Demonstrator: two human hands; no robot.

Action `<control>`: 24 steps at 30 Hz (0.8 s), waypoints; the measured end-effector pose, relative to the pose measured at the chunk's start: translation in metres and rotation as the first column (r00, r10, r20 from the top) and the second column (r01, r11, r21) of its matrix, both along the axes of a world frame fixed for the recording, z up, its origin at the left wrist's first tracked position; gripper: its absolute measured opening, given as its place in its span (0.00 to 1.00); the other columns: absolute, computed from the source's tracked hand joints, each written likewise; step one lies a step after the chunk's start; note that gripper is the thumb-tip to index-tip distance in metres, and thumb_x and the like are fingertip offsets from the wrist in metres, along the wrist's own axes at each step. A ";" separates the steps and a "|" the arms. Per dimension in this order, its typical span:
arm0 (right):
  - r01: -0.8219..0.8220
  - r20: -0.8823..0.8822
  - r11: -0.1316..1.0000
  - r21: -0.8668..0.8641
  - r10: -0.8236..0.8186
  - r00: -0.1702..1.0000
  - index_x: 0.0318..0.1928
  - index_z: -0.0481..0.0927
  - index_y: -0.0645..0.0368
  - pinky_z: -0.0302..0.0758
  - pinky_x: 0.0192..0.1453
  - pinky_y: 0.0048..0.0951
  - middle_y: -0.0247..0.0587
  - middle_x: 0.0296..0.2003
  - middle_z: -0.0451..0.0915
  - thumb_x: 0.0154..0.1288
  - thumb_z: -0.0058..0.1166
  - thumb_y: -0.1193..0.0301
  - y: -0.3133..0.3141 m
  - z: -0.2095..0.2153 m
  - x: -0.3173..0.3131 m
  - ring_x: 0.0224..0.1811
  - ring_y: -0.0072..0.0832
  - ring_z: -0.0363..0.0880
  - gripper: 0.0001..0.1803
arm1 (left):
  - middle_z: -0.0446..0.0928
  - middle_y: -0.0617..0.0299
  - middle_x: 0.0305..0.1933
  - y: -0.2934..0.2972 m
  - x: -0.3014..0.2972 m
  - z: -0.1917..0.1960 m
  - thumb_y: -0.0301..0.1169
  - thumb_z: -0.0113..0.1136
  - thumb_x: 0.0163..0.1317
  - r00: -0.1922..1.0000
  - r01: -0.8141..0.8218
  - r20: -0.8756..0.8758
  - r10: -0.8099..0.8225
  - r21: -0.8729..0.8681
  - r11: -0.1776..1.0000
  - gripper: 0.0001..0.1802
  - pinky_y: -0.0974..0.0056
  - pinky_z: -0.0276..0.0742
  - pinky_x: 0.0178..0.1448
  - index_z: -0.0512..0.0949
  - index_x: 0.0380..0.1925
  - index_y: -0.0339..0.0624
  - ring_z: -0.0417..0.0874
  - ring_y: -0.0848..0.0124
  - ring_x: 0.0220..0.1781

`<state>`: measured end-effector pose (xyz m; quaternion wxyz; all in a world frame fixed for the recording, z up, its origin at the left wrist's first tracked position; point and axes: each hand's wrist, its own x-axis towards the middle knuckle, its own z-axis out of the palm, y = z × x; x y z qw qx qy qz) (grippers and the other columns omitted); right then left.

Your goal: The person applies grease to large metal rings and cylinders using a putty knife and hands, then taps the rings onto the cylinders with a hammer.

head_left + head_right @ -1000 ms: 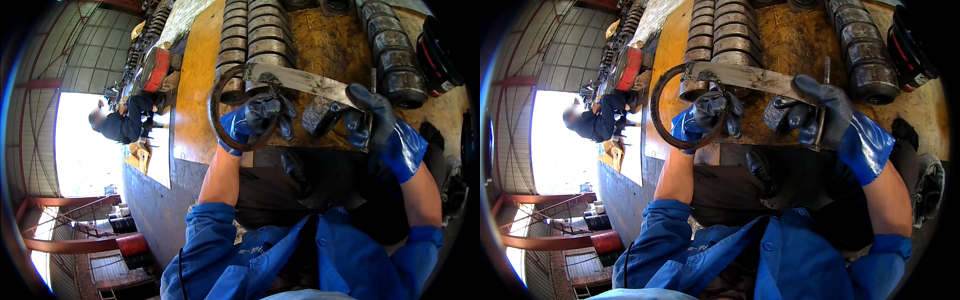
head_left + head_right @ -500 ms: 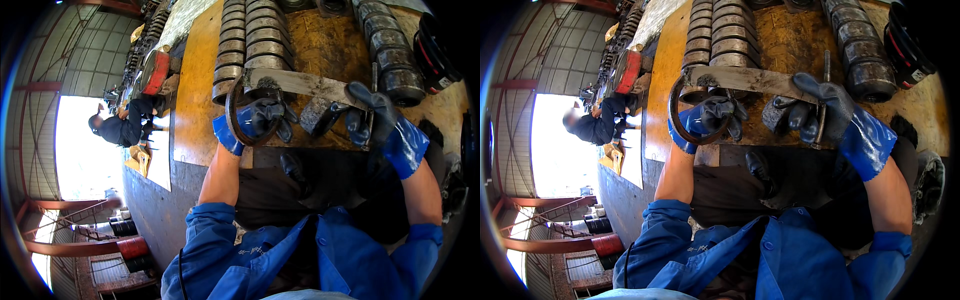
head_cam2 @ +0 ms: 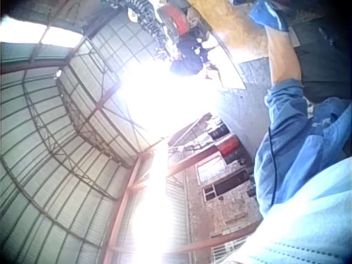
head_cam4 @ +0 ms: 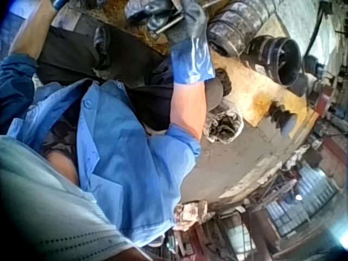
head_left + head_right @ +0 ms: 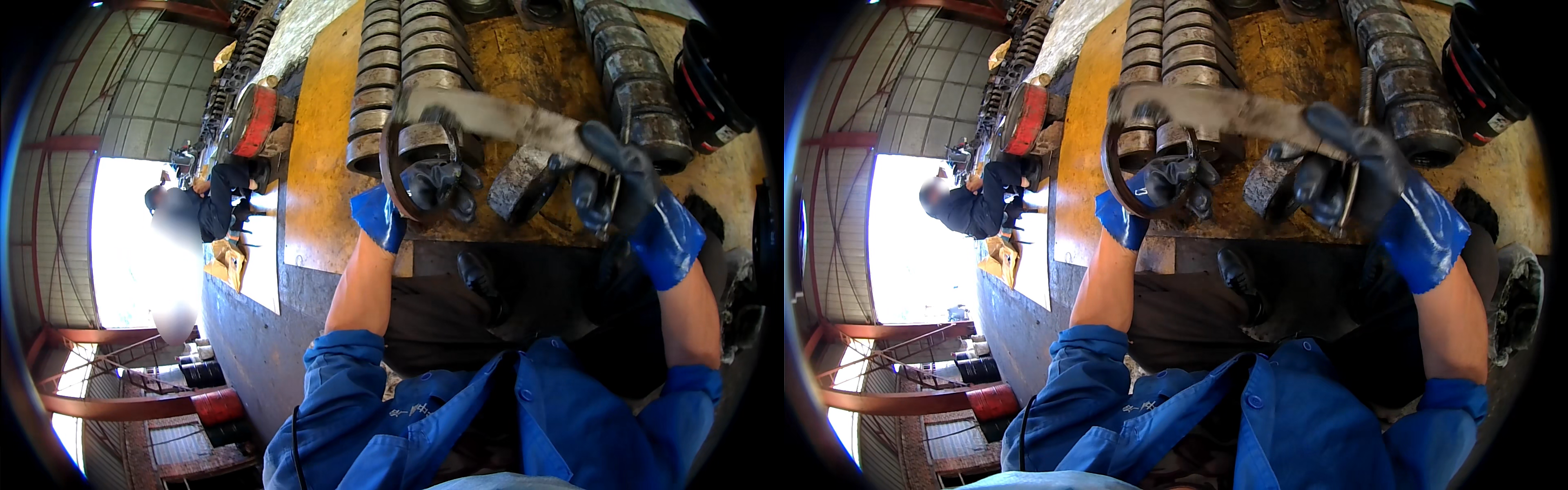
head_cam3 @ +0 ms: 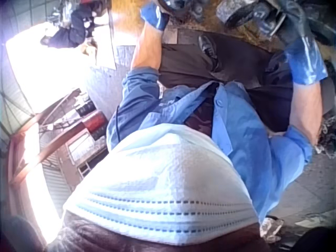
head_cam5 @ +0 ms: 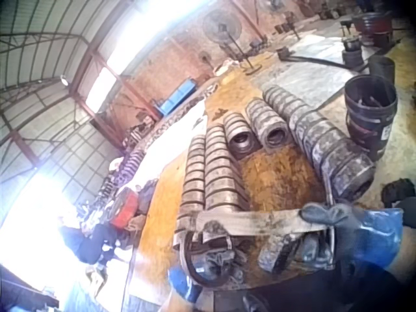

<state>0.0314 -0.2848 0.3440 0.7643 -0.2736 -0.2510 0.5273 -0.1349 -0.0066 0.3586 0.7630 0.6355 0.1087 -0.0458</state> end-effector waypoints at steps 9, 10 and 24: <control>0.112 -0.276 0.934 -0.339 -0.212 0.938 0.48 0.74 0.72 0.76 0.15 0.21 0.44 0.21 0.81 0.66 0.51 0.55 0.023 -0.002 0.001 0.12 0.22 0.76 0.27 | 0.78 0.38 0.42 0.013 0.004 -0.022 0.41 0.49 0.67 0.997 -0.066 -0.051 0.058 -0.191 0.979 0.24 0.48 0.82 0.31 0.70 0.53 0.31 0.83 0.50 0.31; 0.111 -0.293 0.938 -0.330 -0.213 0.932 0.48 0.74 0.71 0.77 0.16 0.21 0.46 0.22 0.81 0.66 0.52 0.55 0.026 -0.002 -0.002 0.13 0.23 0.77 0.27 | 0.78 0.37 0.42 0.015 0.004 -0.025 0.40 0.48 0.68 0.996 -0.069 -0.060 0.058 -0.200 0.977 0.23 0.47 0.82 0.31 0.69 0.54 0.31 0.83 0.49 0.31; -0.109 -0.223 0.988 -0.114 0.081 0.972 0.53 0.71 0.73 0.81 0.22 0.24 0.48 0.33 0.82 0.68 0.49 0.55 0.025 0.007 -0.012 0.24 0.27 0.83 0.29 | 0.81 0.50 0.33 0.006 0.008 -0.019 0.33 0.53 0.66 0.956 0.165 -0.233 -0.176 -0.065 0.984 0.16 0.59 0.79 0.29 0.73 0.50 0.35 0.84 0.59 0.32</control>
